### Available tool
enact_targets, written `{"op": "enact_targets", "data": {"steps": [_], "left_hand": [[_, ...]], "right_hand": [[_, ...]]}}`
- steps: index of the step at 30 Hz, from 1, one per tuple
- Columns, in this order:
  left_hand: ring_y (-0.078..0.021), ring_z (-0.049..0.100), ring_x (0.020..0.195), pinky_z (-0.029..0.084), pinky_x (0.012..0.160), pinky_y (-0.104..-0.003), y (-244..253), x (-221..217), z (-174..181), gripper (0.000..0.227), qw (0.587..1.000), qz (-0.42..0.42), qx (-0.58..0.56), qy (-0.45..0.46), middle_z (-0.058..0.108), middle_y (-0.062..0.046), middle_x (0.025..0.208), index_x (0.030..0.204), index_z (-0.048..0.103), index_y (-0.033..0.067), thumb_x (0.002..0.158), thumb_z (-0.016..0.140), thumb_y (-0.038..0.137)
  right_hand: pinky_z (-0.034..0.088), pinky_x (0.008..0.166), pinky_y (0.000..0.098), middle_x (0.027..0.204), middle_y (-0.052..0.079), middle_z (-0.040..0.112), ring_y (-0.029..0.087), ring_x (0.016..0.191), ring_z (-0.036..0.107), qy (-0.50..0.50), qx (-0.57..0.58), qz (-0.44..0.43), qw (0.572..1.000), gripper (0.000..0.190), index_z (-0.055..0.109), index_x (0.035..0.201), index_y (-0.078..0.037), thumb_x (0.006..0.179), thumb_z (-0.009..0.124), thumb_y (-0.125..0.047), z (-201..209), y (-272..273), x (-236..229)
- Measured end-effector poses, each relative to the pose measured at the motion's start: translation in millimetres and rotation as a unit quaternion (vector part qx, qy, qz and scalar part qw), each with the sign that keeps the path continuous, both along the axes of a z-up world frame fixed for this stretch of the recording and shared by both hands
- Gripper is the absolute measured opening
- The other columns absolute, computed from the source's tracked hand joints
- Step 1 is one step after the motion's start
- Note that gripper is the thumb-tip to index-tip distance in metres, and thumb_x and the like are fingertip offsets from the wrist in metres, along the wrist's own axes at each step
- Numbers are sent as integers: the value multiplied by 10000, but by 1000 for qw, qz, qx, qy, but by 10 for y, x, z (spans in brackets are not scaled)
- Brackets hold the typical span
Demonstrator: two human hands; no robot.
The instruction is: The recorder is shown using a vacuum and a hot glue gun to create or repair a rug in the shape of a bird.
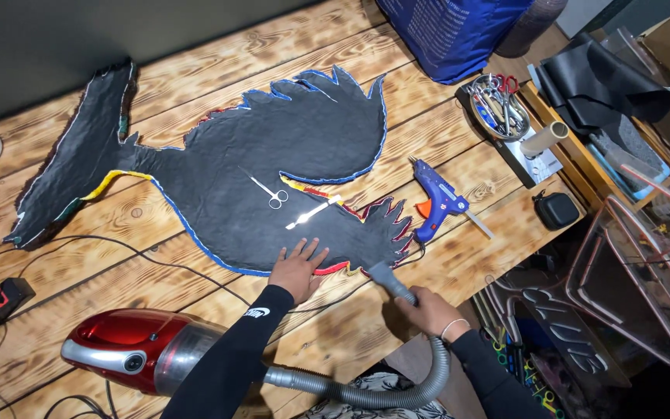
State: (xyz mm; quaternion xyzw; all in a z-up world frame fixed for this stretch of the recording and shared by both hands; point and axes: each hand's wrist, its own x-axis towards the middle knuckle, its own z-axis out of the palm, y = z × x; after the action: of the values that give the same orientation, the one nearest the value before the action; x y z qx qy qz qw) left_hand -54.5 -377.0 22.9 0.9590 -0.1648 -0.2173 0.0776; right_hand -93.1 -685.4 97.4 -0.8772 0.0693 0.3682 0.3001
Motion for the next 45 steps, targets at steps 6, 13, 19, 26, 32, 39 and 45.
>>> {"op": "enact_targets", "data": {"steps": [6, 13, 19, 26, 32, 39, 45], "left_hand": [[-279, 246, 1529, 285, 1191, -553, 66, 27, -19, 647, 999, 17, -26, -15, 268, -48, 1663, 1536, 415, 240, 955, 568, 478], [-273, 339, 1490, 384, 1133, -509, 98, 128, 8, 633, 999, 14, -33, -30, 378, -46, 1612, 1472, 507, 201, 953, 557, 559], [-273, 417, 1442, 447, 1081, -490, 131, 150, -156, 547, 996, 25, -57, -62, 462, -41, 1556, 1394, 598, 197, 957, 560, 524], [-254, 434, 1437, 495, 1034, -464, 107, 241, -90, 432, 997, 16, -46, -54, 469, -22, 1557, 1344, 638, 224, 941, 645, 378], [-243, 408, 1450, 486, 1046, -459, 145, 207, -44, 465, 998, 17, -42, -32, 454, -8, 1564, 1365, 616, 231, 925, 671, 367], [-235, 417, 1445, 501, 1030, -446, 202, 187, -138, 498, 997, 14, -58, -50, 469, -7, 1553, 1387, 594, 230, 913, 681, 354], [-236, 508, 1365, 520, 999, -453, 239, 229, -41, 427, 995, 27, -83, -49, 543, -15, 1487, 1297, 662, 194, 906, 696, 364]], "right_hand": [[597, 640, 409, 734, 209, 759, 291, 583, 760, -76, -55, -54, 994, 544, 657, 1029, 9, 962, 535, -517, -439, -203, 77], [553, 624, 396, 709, 200, 740, 268, 574, 737, -100, -58, -19, 993, 566, 668, 1000, 4, 974, 527, -543, -272, -109, 61], [547, 463, 374, 642, 142, 661, 270, 492, 682, -34, 27, -196, 980, 524, 637, 1123, 2, 971, 515, -485, -466, -512, -95], [576, 581, 407, 803, 148, 685, 256, 557, 680, -75, 74, -147, 983, 499, 656, 1132, -23, 970, 445, -445, -689, -131, 240], [542, 908, 445, 1022, 244, 739, 367, 981, 709, -169, 41, -71, 982, 527, 669, 1183, -19, 975, 494, -470, -1289, -89, 540], [584, 693, 417, 830, 151, 682, 295, 784, 708, -45, 100, -34, 993, 474, 638, 1178, -56, 966, 495, -455, -662, 189, 325], [541, 525, 372, 690, 107, 642, 201, 455, 640, -85, 117, -255, 956, 483, 607, 1073, 11, 1025, 442, -441, -633, 139, 630]]}}
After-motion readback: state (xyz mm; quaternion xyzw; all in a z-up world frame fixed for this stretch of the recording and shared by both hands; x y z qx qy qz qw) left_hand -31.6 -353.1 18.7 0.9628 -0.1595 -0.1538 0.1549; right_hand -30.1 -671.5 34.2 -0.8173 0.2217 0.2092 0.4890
